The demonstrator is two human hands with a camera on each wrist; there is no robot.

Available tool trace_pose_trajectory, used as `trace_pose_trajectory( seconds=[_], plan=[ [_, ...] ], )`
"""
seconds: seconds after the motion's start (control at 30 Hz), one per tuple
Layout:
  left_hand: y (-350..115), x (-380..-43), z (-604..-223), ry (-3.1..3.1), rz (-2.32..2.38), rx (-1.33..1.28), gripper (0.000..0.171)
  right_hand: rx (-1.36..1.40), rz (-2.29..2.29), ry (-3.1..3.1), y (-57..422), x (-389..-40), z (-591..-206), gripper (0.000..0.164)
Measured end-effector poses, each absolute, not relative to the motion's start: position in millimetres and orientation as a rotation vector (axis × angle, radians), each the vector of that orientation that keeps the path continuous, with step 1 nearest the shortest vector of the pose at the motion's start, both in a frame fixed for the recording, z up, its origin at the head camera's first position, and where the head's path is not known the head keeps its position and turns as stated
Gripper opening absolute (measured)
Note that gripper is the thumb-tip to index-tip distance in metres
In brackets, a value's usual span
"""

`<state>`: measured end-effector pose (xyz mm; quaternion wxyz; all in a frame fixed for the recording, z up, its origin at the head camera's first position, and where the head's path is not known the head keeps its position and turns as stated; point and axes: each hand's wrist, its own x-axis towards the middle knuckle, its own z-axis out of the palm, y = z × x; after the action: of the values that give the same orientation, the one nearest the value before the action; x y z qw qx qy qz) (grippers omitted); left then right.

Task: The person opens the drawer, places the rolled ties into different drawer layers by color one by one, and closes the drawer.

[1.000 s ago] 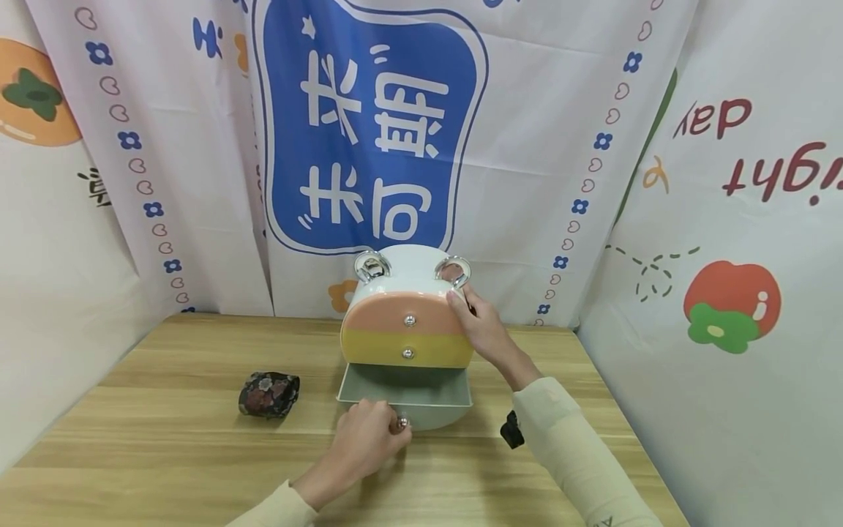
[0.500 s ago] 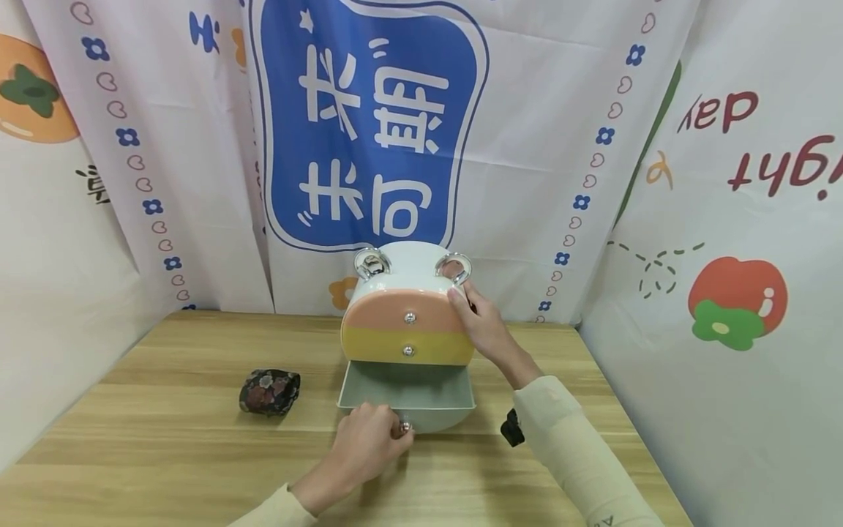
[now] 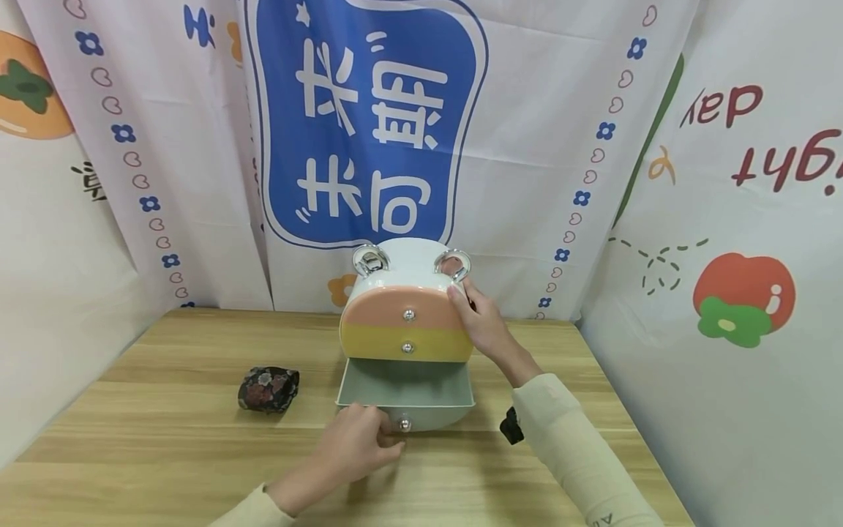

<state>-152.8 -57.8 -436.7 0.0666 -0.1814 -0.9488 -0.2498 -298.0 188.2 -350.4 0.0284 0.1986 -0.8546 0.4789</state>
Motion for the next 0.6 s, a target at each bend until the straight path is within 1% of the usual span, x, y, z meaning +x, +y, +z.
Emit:
trace_pose_trajectory(
  seconds=[0.1, 0.2, 0.27, 0.33, 0.37, 0.43, 0.57, 0.6],
  plan=[
    [-71, -151, -435, -2.894, -0.823, -0.557, 0.057, 0.616, 1.49, -2.634, 189, -298, -352, 0.081],
    [-87, -151, -433, -2.913, -0.877, -0.589, 0.044, 0.619, 1.496, -2.624, 189, -298, -351, 0.081],
    [-99, -152, -431, -2.917, -0.899, -0.611, 0.04, 0.616, 1.495, -2.619, 189, -298, -351, 0.081],
    [-110, -152, -430, -2.917, -0.91, -0.63, 0.038, 0.611, 1.492, -2.618, 189, -297, -351, 0.081],
    [-116, -153, -428, -2.922, -0.903, -0.629, 0.042, 0.609, 1.49, -2.62, 189, -297, -350, 0.081],
    [-126, -153, -424, -2.92, -0.861, -0.618, 0.04, 0.609, 1.489, -2.621, 188, -296, -350, 0.081],
    [-143, -154, -411, -2.91, -0.773, -0.527, 0.017, 0.612, 1.495, -2.616, 188, -295, -350, 0.081],
    [-147, -155, -407, -2.909, -0.764, -0.501, 0.014, 0.612, 1.497, -2.614, 188, -295, -350, 0.081]
  ],
)
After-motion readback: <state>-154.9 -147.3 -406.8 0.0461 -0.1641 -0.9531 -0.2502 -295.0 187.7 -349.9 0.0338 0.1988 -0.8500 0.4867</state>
